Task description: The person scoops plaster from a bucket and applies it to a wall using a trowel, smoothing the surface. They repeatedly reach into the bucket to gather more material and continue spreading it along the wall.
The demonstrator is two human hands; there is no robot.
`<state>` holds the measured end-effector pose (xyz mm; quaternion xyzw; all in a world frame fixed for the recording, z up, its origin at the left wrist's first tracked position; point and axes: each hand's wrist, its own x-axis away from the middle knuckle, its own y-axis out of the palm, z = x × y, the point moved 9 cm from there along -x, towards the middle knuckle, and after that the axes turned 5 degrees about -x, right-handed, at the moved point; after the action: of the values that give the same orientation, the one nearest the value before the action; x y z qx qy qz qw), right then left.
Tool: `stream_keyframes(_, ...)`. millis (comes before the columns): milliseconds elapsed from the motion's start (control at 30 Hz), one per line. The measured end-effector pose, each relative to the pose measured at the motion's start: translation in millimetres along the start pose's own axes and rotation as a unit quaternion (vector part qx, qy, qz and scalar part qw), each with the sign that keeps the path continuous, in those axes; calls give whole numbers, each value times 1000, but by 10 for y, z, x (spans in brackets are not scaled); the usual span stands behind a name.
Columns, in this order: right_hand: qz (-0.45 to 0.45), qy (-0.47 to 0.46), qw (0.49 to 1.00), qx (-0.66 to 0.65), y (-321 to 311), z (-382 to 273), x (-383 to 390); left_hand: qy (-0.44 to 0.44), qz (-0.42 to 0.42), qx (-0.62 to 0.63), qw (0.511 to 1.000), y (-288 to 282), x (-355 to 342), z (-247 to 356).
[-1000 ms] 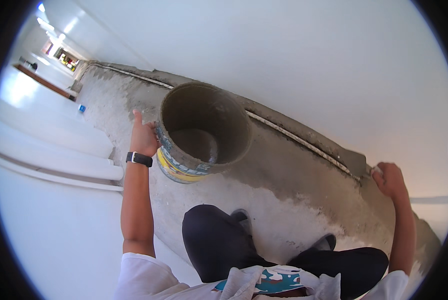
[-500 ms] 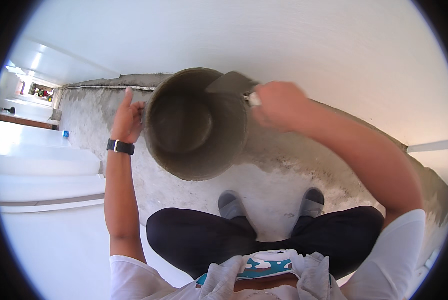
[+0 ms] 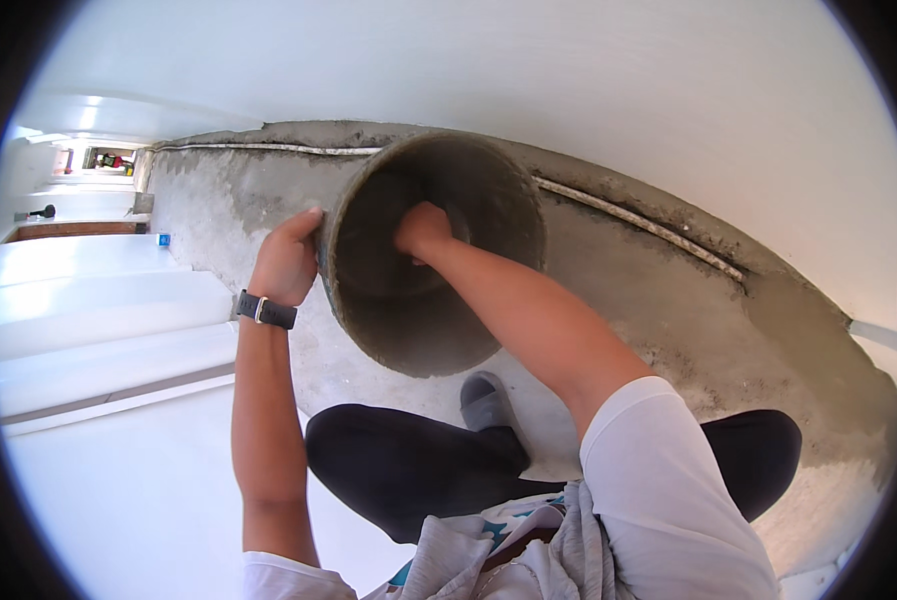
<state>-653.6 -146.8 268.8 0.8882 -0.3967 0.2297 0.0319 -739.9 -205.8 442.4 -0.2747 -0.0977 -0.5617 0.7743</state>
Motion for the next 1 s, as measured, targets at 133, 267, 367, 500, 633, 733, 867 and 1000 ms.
stream_keyframes(133,132,-143,977,83,-103,-499,-55,17,-38,-39,998,-14,-116,115)
stream_keyframes(267,70,-183,975,103,189,-704,-65,31,-51,-38,997,-110,-190,133)
stream_keyframes(367,26,-181,972,147,415,-775,-42,42,-19,-34,998,-265,-188,104)
stream_keyframes(500,-54,-267,927,257,632,-797,143,45,-4,-13,999,-377,-166,60)
stream_keyframes(633,-126,-401,795,437,700,-723,499,50,-3,-48,998,-353,-208,74)
stream_keyframes(733,-164,-403,749,500,464,-538,641,62,34,-33,997,-370,-209,94)
stream_keyframes(867,-76,-291,853,427,-114,-565,350,76,18,-50,996,-305,-206,153)
stream_keyframes(1000,-13,-216,906,365,-305,-506,-36,57,-44,-23,997,-120,-227,136)
